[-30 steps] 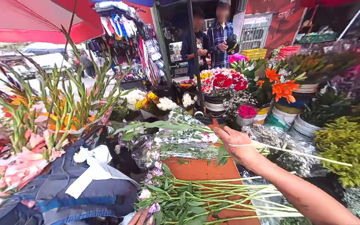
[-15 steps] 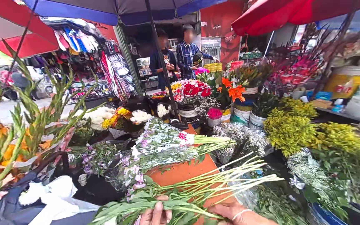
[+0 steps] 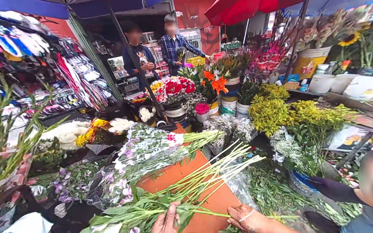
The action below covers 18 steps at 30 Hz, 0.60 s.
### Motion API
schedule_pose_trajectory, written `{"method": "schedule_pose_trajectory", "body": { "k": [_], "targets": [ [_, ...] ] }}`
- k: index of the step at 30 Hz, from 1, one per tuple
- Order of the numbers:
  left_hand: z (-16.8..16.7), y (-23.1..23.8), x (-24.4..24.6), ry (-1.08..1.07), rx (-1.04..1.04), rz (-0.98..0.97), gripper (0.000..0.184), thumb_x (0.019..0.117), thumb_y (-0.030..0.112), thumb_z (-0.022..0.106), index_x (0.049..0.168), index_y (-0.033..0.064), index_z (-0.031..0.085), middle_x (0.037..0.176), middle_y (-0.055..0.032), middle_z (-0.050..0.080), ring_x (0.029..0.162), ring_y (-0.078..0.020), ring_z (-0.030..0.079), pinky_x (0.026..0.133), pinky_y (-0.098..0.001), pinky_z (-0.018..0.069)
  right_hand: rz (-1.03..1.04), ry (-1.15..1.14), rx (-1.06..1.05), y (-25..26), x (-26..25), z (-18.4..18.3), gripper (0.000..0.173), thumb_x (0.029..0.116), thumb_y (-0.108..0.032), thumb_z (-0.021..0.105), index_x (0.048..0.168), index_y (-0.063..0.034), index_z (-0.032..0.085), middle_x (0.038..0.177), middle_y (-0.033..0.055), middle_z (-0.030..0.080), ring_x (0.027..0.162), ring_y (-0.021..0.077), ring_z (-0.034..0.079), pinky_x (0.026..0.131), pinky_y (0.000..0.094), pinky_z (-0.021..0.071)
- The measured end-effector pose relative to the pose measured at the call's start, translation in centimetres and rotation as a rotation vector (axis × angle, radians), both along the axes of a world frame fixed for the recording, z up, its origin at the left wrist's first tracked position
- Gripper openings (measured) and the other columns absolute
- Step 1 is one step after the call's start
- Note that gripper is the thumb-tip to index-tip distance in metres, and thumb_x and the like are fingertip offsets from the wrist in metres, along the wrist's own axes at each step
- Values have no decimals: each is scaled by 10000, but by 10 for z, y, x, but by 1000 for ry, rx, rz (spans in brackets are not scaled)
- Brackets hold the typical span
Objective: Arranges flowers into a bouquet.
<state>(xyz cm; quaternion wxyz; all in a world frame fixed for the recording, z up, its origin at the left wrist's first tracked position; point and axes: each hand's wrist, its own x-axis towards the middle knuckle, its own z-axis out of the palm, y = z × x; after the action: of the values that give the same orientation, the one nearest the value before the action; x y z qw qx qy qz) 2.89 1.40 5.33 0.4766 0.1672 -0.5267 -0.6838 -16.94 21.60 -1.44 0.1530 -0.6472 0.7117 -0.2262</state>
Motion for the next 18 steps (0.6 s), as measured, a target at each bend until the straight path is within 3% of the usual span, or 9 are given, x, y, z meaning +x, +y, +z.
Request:
{"method": "schedule_pose_trajectory", "body": {
  "k": [5,9,14,18],
  "targets": [
    [-4,-23,14,14,123,88,387,1086,88,372,930,133,723,754,54,737,591,-31,655,619,-190,575,-158,17,294,63,-30,-33,432,1105,-351,413,1159,31,607,987,271,685,932,458,698,821,609,539],
    [1,-37,22,-2,139,133,365,1096,133,371,940,130,701,735,62,719,598,-32,657,631,-195,582,-230,40,289,118,-50,-73,403,1097,-328,444,1116,37,615,989,265,686,926,447,703,812,595,549],
    [13,-51,33,-4,116,159,338,1101,155,378,969,135,688,819,47,753,674,-49,701,690,-205,600,-390,15,396,185,-62,-104,412,1096,-302,460,1202,66,612,1105,301,679,1041,479,682,899,616,526],
    [13,-44,30,-53,125,92,331,1094,144,401,956,133,701,799,40,751,671,-50,699,703,-221,606,-451,35,379,207,-64,-121,403,1087,-320,481,1161,46,633,1045,282,700,958,471,705,835,617,543]
  ]
}}
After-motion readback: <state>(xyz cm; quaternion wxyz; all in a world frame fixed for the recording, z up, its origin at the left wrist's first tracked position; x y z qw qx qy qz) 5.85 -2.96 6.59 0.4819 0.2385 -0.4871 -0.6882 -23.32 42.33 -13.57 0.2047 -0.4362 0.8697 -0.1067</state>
